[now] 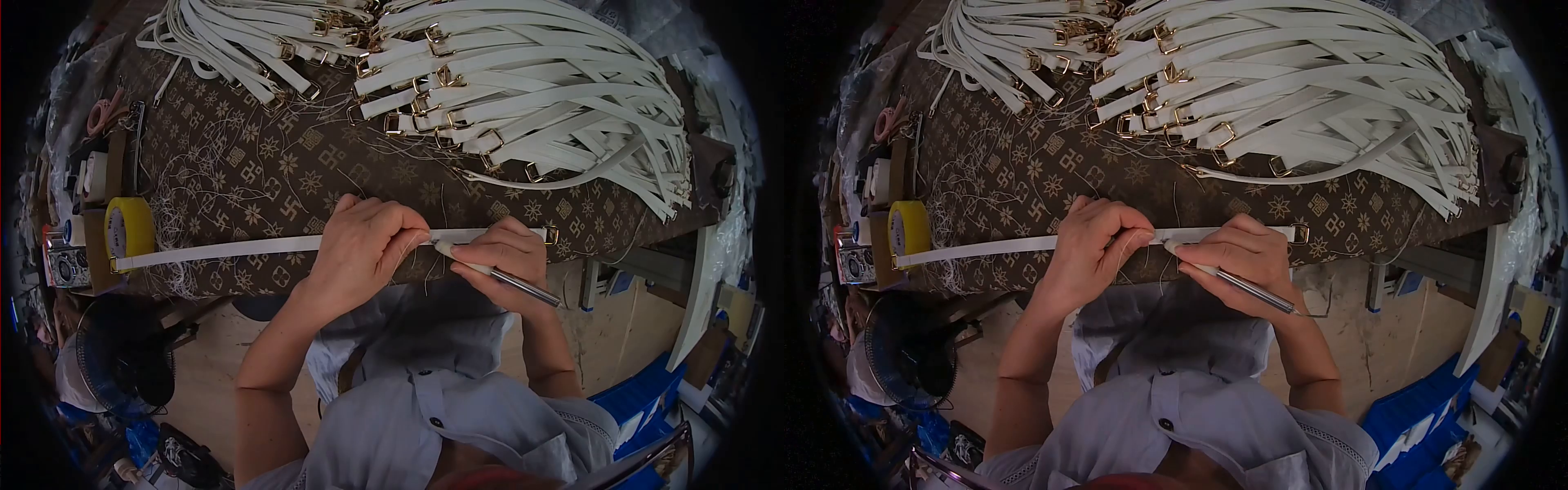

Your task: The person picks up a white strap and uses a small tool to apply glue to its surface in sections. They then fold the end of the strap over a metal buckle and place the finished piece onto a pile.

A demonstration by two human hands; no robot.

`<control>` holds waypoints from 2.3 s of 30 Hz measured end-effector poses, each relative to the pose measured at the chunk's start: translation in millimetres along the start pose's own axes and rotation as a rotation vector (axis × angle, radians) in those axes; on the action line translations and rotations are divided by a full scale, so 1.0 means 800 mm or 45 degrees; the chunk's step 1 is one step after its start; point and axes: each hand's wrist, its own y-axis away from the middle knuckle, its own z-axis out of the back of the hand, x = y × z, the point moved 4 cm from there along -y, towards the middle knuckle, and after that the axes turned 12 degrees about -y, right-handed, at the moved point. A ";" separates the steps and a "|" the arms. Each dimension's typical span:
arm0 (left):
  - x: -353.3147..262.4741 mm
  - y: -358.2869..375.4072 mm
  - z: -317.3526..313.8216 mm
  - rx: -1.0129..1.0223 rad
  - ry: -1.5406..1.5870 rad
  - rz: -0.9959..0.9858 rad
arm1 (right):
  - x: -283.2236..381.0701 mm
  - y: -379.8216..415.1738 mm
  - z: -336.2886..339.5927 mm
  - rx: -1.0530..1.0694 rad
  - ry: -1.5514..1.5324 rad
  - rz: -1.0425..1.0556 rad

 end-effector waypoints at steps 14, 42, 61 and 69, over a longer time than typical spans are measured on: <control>-0.029 0.003 0.008 -0.070 -0.155 -0.006 | -0.023 0.030 0.028 -0.634 -0.826 -0.183; -0.049 -0.029 -0.037 -0.009 -0.673 -0.677 | -0.031 0.029 0.030 -0.798 -0.886 -0.326; -0.030 -0.019 -0.041 0.144 0.078 -0.056 | -0.038 0.033 0.027 -0.825 -0.894 -0.309; -0.035 -0.016 -0.031 0.255 0.113 -0.107 | -0.039 0.033 0.027 -0.844 -0.890 -0.315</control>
